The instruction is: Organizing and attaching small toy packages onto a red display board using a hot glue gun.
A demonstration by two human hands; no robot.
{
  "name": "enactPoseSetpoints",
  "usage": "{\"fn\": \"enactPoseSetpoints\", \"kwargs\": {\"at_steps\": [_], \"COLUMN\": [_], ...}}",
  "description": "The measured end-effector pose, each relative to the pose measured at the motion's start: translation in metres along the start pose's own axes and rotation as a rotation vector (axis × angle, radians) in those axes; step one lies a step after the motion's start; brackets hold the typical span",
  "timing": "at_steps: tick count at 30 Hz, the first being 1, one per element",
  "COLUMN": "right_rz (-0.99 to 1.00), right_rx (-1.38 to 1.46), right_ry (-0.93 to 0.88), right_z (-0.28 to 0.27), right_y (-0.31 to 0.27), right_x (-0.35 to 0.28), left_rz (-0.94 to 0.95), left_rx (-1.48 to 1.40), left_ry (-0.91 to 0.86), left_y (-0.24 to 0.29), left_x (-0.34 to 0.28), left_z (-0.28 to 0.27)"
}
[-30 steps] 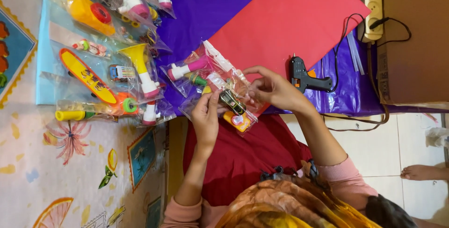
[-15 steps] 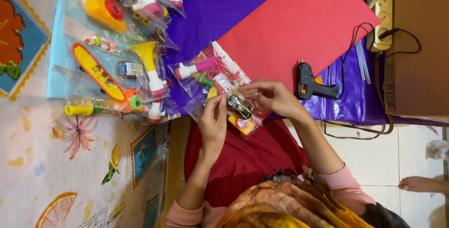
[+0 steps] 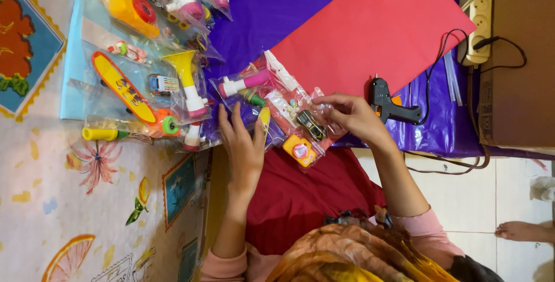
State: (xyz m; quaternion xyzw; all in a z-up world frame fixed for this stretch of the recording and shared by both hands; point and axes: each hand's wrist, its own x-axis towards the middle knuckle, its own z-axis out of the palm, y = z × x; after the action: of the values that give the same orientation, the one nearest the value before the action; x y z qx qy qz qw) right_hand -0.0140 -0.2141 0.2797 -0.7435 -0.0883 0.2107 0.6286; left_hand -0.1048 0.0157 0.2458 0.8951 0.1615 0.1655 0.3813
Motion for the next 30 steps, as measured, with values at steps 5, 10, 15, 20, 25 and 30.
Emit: {"fn": "enactPoseSetpoints", "kwargs": {"at_steps": [5, 10, 15, 20, 25, 30], "right_rz": [-0.050, -0.068, -0.166, -0.126, -0.126, -0.130], "right_rx": [-0.098, -0.257, -0.414, -0.456, -0.432, -0.408], "right_ry": [-0.045, -0.027, -0.027, -0.030, -0.019, -0.015], "right_z": [-0.011, -0.015, -0.018, -0.012, -0.010, -0.010], "right_y": [0.019, 0.024, 0.042, 0.019, 0.008, 0.008], "right_x": [0.003, 0.003, 0.001, -0.002, -0.008, -0.010], "left_rz": [-0.087, -0.067, 0.370, 0.575, 0.644, 0.668], "left_rx": [-0.022, -0.022, 0.186, 0.273, 0.440, 0.501], "left_ry": [-0.008, -0.003, 0.087, -0.008, -0.040, -0.108], "left_y": [0.012, 0.026, 0.029, 0.029, 0.040, 0.036], "left_x": [0.001, -0.002, -0.002, 0.014, 0.036, 0.041], "left_z": [-0.004, -0.009, 0.016, 0.052, 0.063, 0.076]}}
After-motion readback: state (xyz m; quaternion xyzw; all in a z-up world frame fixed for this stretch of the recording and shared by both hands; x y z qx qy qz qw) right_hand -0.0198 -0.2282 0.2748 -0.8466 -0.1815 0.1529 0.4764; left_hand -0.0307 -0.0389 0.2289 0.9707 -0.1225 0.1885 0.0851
